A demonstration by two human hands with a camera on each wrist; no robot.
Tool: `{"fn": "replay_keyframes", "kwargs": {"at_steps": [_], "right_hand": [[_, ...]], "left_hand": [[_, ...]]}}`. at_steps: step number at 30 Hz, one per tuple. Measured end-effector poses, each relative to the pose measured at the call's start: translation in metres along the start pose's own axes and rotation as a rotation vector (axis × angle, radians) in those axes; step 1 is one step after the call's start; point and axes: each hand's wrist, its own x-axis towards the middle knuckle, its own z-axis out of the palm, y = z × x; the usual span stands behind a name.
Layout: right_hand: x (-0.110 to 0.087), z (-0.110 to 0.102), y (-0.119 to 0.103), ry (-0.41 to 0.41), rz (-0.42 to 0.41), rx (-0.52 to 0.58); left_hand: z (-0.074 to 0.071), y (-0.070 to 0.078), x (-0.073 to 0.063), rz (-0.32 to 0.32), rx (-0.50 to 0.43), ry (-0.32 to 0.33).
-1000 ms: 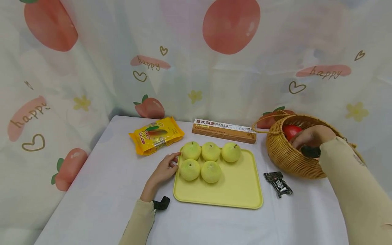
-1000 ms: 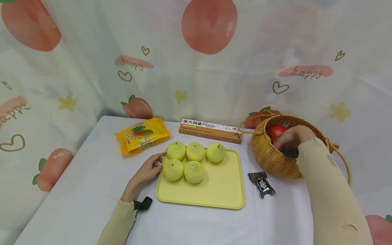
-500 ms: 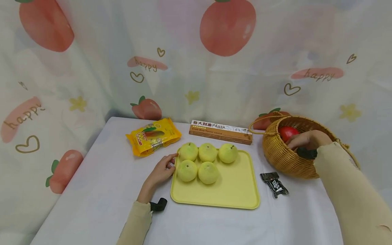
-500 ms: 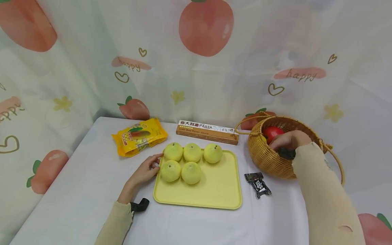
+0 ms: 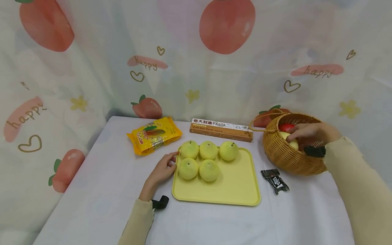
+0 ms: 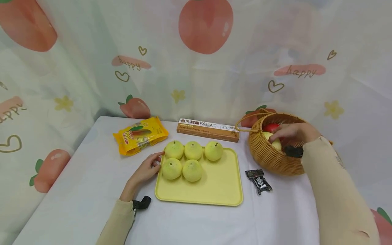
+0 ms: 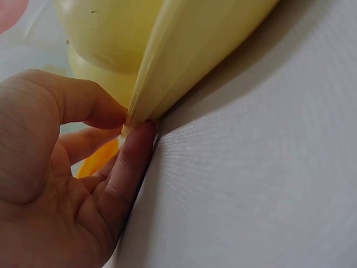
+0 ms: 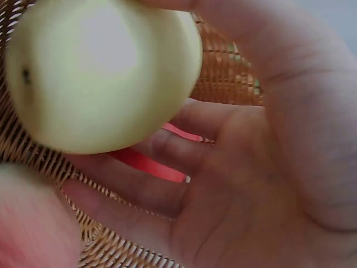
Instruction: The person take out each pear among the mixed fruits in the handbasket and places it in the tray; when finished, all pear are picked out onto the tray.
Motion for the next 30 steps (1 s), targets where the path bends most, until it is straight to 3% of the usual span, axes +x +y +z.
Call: {"fn": "replay_keyframes", "kwargs": {"at_steps": [3,11,14,23,30], "right_hand": [[-0.002,0.001,-0.005,0.06,-0.043,0.002],[-0.017,0.007,-0.007,0.34,-0.132,-0.236],[-0.021,0.009,-0.01,0.419,-0.187,-0.259],[-0.039,0.019,-0.007,0.489,-0.17,-0.161],[-0.05,0.033,-0.014,0.622,-0.218,-0.182]], "left_hand": [[0.0,-0.001,-0.003,-0.012,0.001,0.012],[-0.002,0.002,-0.002,-0.015,0.002,0.011],[-0.002,0.003,0.001,-0.009,0.01,0.007],[-0.001,0.006,0.003,0.012,0.007,-0.005],[0.0,0.004,0.002,-0.02,0.005,-0.005]]}}
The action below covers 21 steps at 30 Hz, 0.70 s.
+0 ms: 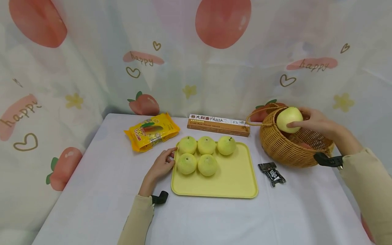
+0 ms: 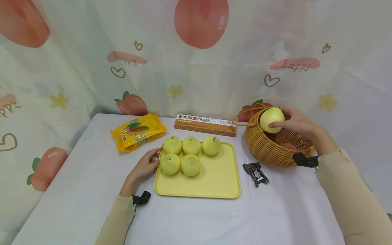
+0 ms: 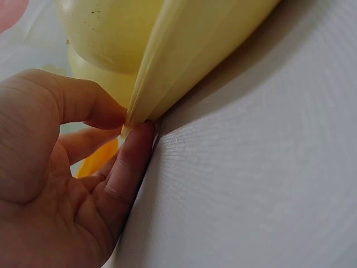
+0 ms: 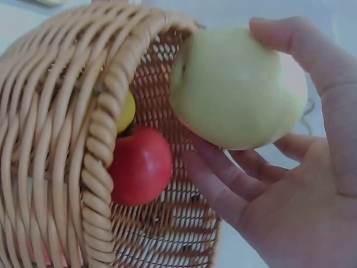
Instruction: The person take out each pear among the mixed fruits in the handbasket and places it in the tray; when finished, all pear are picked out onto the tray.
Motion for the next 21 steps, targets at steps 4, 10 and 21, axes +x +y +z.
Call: {"fn": "replay_keyframes", "kwargs": {"at_steps": [4,10,21], "right_hand": [[-0.008,0.0,-0.011,0.067,-0.033,-0.009],[-0.021,0.007,-0.034,0.122,-0.087,0.01],[-0.031,0.042,-0.052,0.123,-0.231,-0.016]], "left_hand": [[-0.001,0.003,0.0,-0.002,0.003,-0.001],[-0.001,0.004,0.0,-0.009,0.001,-0.005],[0.0,0.002,-0.002,0.002,-0.008,-0.012]]}}
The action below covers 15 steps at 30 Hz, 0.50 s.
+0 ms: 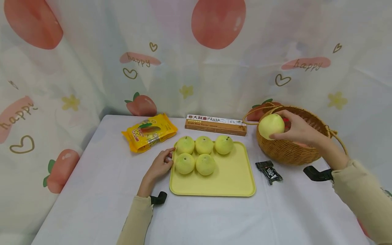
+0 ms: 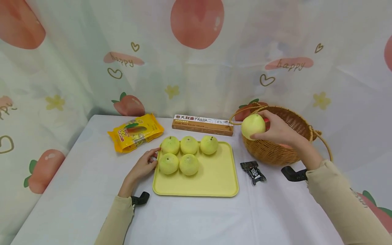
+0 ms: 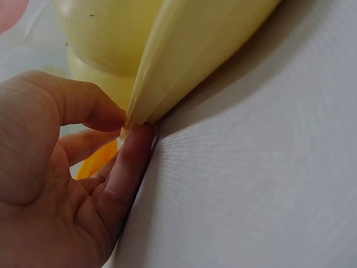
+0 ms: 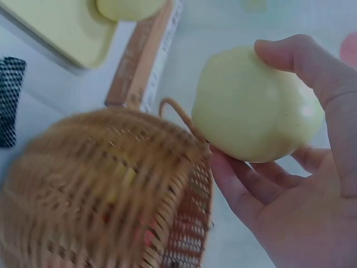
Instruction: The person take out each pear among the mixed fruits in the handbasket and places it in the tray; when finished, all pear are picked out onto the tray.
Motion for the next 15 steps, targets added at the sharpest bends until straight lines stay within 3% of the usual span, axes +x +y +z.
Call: {"fn": "replay_keyframes", "kwargs": {"at_steps": [5,15], "right_hand": [[-0.002,0.022,-0.006,-0.042,-0.072,0.064],[-0.004,0.057,-0.018,-0.09,-0.107,0.057]], "left_hand": [[-0.001,0.0,-0.001,0.003,0.004,0.001],[0.001,0.0,-0.001,-0.008,0.006,0.009]]}}
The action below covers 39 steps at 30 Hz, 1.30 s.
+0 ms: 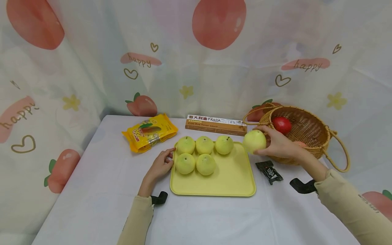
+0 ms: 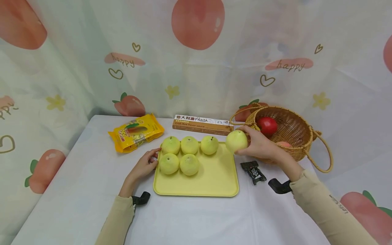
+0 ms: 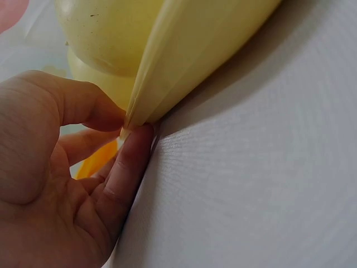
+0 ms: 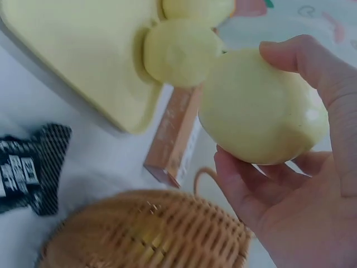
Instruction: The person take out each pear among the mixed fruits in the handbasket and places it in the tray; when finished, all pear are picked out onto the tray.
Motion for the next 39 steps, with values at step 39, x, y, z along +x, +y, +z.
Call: {"fn": "replay_keyframes", "kwargs": {"at_steps": [39], "right_hand": [[0.002,0.098,-0.003,-0.091,-0.078,-0.113]], "left_hand": [[0.001,0.0,0.001,0.004,0.005,0.013]]}}
